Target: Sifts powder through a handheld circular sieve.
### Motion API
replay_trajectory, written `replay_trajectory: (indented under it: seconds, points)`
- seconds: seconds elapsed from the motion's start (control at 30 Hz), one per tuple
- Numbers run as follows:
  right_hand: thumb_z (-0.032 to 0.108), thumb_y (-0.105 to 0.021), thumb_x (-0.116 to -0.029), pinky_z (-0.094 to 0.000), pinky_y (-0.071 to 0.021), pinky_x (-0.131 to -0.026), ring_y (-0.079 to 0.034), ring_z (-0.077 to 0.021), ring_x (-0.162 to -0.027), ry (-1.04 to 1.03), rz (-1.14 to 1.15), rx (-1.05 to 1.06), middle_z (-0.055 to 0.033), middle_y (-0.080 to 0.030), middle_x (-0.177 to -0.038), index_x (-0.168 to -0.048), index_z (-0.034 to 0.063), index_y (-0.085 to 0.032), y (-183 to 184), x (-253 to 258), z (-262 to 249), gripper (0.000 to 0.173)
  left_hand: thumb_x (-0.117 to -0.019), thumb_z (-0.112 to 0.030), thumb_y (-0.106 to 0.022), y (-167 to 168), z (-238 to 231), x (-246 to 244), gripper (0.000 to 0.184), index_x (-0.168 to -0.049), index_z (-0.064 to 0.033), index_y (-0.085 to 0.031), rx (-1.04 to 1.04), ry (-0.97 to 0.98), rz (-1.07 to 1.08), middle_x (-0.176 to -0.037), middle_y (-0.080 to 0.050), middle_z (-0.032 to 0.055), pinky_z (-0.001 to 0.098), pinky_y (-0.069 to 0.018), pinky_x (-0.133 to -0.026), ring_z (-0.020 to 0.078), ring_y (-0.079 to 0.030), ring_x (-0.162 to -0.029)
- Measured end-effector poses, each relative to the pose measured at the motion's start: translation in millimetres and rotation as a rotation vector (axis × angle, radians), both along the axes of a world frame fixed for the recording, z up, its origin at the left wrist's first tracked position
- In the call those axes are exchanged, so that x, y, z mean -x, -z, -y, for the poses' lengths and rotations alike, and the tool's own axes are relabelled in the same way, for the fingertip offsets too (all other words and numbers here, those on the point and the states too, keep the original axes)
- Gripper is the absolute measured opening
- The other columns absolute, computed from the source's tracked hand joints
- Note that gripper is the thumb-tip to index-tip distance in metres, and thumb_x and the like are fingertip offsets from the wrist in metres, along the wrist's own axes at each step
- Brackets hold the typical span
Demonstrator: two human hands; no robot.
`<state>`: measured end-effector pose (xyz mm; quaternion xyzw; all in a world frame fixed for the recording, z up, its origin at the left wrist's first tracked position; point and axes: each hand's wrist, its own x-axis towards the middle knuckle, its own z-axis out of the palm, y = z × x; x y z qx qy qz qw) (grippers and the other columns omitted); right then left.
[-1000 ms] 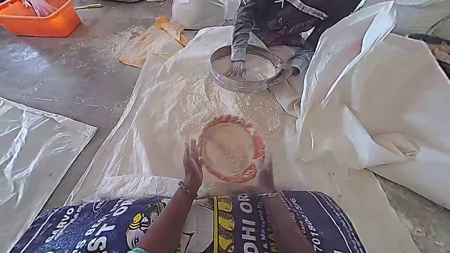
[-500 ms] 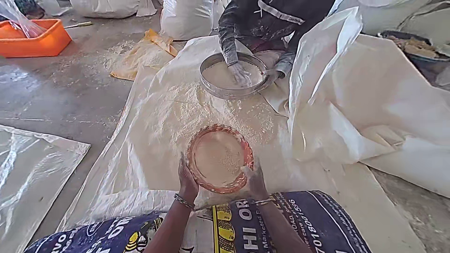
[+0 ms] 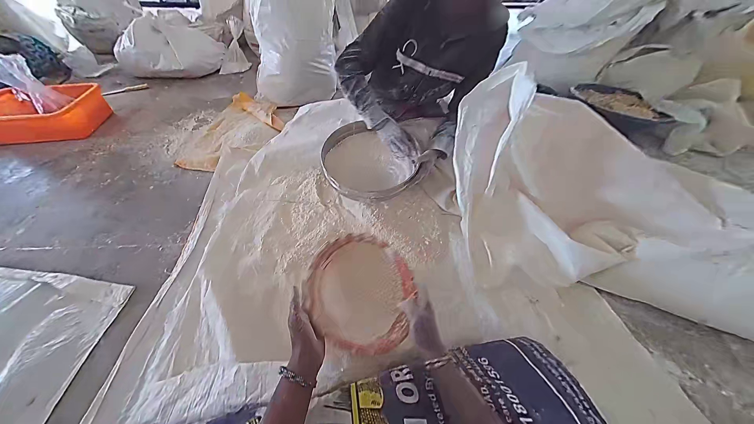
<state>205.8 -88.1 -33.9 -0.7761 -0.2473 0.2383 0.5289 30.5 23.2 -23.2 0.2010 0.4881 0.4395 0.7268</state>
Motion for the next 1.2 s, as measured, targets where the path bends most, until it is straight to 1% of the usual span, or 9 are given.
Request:
replay_trajectory:
  seconds: [0.03,0.17,0.27,0.33,0.53,0.77,0.93,1.07,1.2]
  points:
    - [0.004,-0.052,-0.0873,-0.0422,-0.0339,-0.119,-0.04,-0.0338,-0.146,0.005,-0.015,-0.018,-0.0321,-0.037,-0.157,-0.156,-0.0096,-0.028,1,4,-1,0.074,-0.111,-0.043,-0.019,1,1,-3,0.057,-0.151,-0.008,-0.039,-0.008,-0.028,-0.021,-0.146,-0.051,0.0138,0.0423,-0.0487,-0.102,0.0204,-0.054,-0.129]
    - [-0.001,-0.05,-0.0893,-0.0425,-0.0293,-0.121,-0.033,-0.0347,-0.15,0.155,-0.076,-0.076,-0.0318,-0.027,-0.162,-0.158,-0.0079,-0.023,1,-19,-3,0.074,-0.111,-0.036,-0.016,4,-6,9,0.058,-0.162,-0.0083,-0.014,-0.024,0.091,0.062,-0.169,-0.01,0.016,0.0595,-0.0256,-0.116,0.0322,-0.017,-0.154]
    - [0.001,-0.052,-0.0908,-0.043,-0.0331,-0.12,-0.038,-0.0361,-0.148,0.073,-0.044,-0.05,-0.033,-0.033,-0.159,-0.157,-0.0097,-0.026,-1,-3,-2,0.072,-0.1081,-0.021,-0.039,-3,6,2,0.041,-0.143,0.0002,-0.044,0.004,0.246,-0.079,-0.136,-0.054,0.0173,0.0403,-0.0523,-0.091,0.0215,-0.058,-0.116]
    - [0.006,-0.052,-0.089,-0.0421,-0.0297,-0.122,-0.035,-0.0347,-0.15,0.005,0.011,-0.012,-0.0304,-0.033,-0.16,-0.157,-0.0077,-0.026,-3,0,-3,0.074,-0.1066,-0.015,-0.045,0,7,1,0.037,-0.139,0.001,-0.045,0.057,0.286,-0.062,-0.119,-0.06,0.017,0.0346,-0.0542,-0.081,0.0187,-0.063,-0.099]
    - [0.01,-0.063,-0.0897,-0.0515,-0.0475,-0.111,-0.058,-0.0399,-0.132,-0.281,0.619,0.023,-0.0255,-0.059,-0.142,-0.141,-0.0077,-0.055,-31,-1,3,0.055,-0.1078,-0.017,-0.041,4,12,-4,0.058,-0.161,-0.0103,-0.019,-0.038,0.365,-0.109,-0.151,-0.042,0.0239,0.045,-0.0499,-0.094,0.0296,-0.054,-0.123]
    - [0.039,-0.058,-0.1039,-0.0483,-0.0222,-0.126,-0.027,-0.0391,-0.154,-0.702,0.269,0.819,-0.0306,-0.025,-0.164,-0.16,-0.0084,-0.013,-57,13,-64,0.087,-0.1085,-0.02,-0.04,2,16,-2,0.062,-0.162,-0.0081,-0.012,-0.067,0.406,-0.116,-0.159,-0.031,0.0238,0.0485,-0.0468,-0.101,0.0318,-0.047,-0.133]
    - [0.023,-0.047,-0.1074,-0.04,-0.0291,-0.124,-0.041,-0.0319,-0.148,-0.983,0.447,0.511,-0.024,-0.045,-0.156,-0.152,-0.0038,-0.044,-60,54,-89,0.052,-0.1079,-0.018,-0.041,-7,1,1,0.061,-0.162,-0.0115,-0.014,-0.098,0.372,-0.01,-0.155,-0.038,0.0207,0.0412,-0.0478,-0.099,0.024,-0.051,-0.129]
    - [0.012,-0.049,-0.1039,-0.0531,-0.0475,-0.104,-0.064,-0.0423,-0.119,-1.183,0.71,0.54,-0.0274,-0.067,-0.125,-0.126,-0.0041,-0.068,-61,42,-63,0.033,-0.11,-0.018,-0.039,-10,4,-1,0.056,-0.162,-0.0111,-0.018,-0.083,0.365,-0.022,-0.155,-0.038,0.0209,0.0439,-0.048,-0.099,0.0259,-0.051,-0.129]
    - [0.005,-0.042,-0.105,-0.0511,-0.0435,-0.111,-0.062,-0.0407,-0.124,-0.74,0.7,0.578,-0.0284,-0.067,-0.126,-0.123,-0.0086,-0.068,-70,-4,-60,0.034,-0.1104,-0.023,-0.04,-15,3,-2,0.058,-0.163,-0.0172,-0.016,-0.043,0.368,-0.003,-0.154,-0.039,0.0225,0.0501,-0.0527,-0.088,0.032,-0.055,-0.123]
